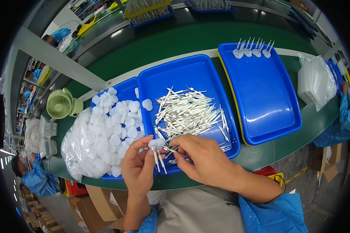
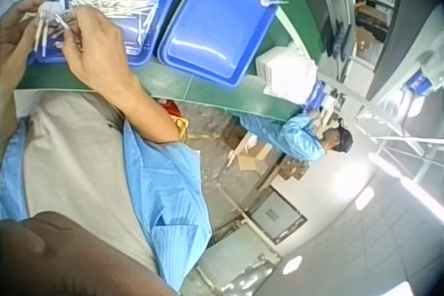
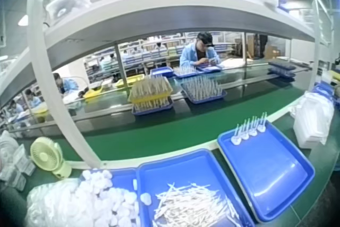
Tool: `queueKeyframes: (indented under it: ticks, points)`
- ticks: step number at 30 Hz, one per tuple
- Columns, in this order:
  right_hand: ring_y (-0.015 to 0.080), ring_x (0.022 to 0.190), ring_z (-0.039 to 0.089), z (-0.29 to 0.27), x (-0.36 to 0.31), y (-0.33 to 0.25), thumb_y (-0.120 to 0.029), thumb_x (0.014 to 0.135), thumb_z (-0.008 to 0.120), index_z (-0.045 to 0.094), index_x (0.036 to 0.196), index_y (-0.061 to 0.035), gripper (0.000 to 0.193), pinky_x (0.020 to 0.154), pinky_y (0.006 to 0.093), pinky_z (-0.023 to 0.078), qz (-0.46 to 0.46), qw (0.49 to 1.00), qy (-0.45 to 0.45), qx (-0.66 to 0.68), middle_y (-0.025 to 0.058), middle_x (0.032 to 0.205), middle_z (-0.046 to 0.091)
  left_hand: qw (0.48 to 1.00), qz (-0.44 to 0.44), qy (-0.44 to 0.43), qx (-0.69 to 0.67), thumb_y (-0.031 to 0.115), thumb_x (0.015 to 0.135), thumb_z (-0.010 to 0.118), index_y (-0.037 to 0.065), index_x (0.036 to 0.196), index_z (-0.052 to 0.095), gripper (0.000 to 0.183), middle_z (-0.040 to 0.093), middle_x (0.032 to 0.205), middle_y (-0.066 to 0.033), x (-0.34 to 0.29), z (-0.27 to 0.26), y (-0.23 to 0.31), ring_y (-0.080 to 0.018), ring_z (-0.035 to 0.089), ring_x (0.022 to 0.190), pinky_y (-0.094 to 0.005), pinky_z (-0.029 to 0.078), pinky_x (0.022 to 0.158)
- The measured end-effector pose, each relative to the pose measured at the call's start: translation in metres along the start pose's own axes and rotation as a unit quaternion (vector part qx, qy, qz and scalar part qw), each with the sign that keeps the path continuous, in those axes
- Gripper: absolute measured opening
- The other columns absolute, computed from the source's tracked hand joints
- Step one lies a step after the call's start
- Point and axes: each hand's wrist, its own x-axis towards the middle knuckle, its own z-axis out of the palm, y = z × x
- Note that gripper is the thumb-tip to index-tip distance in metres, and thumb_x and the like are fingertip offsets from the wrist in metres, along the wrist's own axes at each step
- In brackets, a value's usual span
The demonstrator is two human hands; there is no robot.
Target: The person repeatedly picks a white plastic cap from a blue tray and a white stick from a second tray, then inserts the stick into the cap. The assembled units are placed into a third blue tray. The process is repeated continuously throughout the clip.
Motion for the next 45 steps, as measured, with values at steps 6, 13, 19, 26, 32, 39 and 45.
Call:
queueKeyframes:
  ticks: [6,13,19,26,32,39,45]
  points:
    - [0.017,0.07,0.07,-0.003,-0.004,0.003,0.003,0.095,0.075,0.076,0.128,-0.0024,0.033,0.06,0.0316,0.053,0.018,0.999,-0.024,0.02,0.0094,0.089,0.074,1.0,-0.006,0.015,-0.011,-0.003,0.114,0.061,-0.011,0.143,0.062,0.03,0.076,0.123,-0.0168,-0.001,0.003,0.003,-0.0237,0.081,0.111,-0.0355,0.068,0.095]
    - [0.0174,0.065,0.068,-0.002,-0.005,0.0,-0.001,0.097,0.076,0.076,0.122,0.0003,0.025,0.059,0.034,0.052,0.061,0.994,-0.016,0.086,0.0099,0.084,0.072,0.996,0.069,-0.016,0.047,-0.011,0.108,0.065,-0.008,0.135,0.067,0.027,0.069,0.132,-0.0156,0.0,-0.004,-0.006,-0.0187,0.075,0.113,-0.0311,0.062,0.095]
    - [0.0161,0.065,0.067,0.003,-0.006,0.002,-0.003,0.1,0.078,0.078,0.119,0.0008,0.02,0.058,0.0332,0.05,0.055,0.995,-0.007,0.085,0.0099,0.083,0.073,0.999,0.047,-0.015,0.003,-0.013,0.104,0.068,-0.006,0.134,0.07,0.03,0.066,0.134,-0.0151,0.0,-0.007,-0.005,-0.0199,0.074,0.117,-0.032,0.063,0.098]
    - [0.0186,0.065,0.068,0.008,-0.005,0.003,-0.006,0.103,0.08,0.079,0.119,0.0002,0.017,0.058,0.0343,0.051,0.045,0.994,0.018,0.094,0.0111,0.084,0.074,0.998,0.052,-0.032,0.014,-0.015,0.101,0.071,-0.007,0.131,0.07,0.031,0.066,0.135,-0.0159,-0.001,-0.007,-0.003,-0.0204,0.075,0.118,-0.0324,0.063,0.102]
    - [0.0189,0.065,0.069,0.008,-0.006,0.005,-0.009,0.1,0.085,0.078,0.11,-0.0004,0.014,0.058,0.0349,0.052,0.066,0.995,0.022,0.073,0.0102,0.085,0.075,0.998,0.056,-0.022,0.02,-0.014,0.097,0.078,-0.007,0.126,0.071,0.03,0.068,0.131,-0.0153,0.001,-0.001,-0.002,-0.0199,0.076,0.118,-0.0323,0.066,0.1]
    - [0.0182,0.066,0.067,0.005,-0.002,-0.002,-0.007,0.098,0.087,0.078,0.103,-0.0009,0.012,0.057,0.0337,0.049,0.028,0.999,0.029,0.035,0.0082,0.084,0.069,0.998,0.043,-0.014,0.036,-0.013,0.101,0.075,-0.007,0.122,0.069,0.022,0.069,0.128,-0.0135,0.001,0.003,-0.005,-0.0189,0.077,0.114,-0.0304,0.064,0.095]
    - [0.0174,0.065,0.064,0.005,-0.006,-0.003,-0.005,0.099,0.085,0.076,0.102,-0.0001,0.01,0.056,0.0349,0.048,0.054,0.996,0.015,0.071,0.0079,0.087,0.068,1.0,0.015,-0.007,0.01,-0.012,0.101,0.077,-0.007,0.118,0.071,0.018,0.071,0.119,-0.0106,-0.001,0.001,-0.008,-0.0159,0.078,0.106,-0.0297,0.067,0.091]
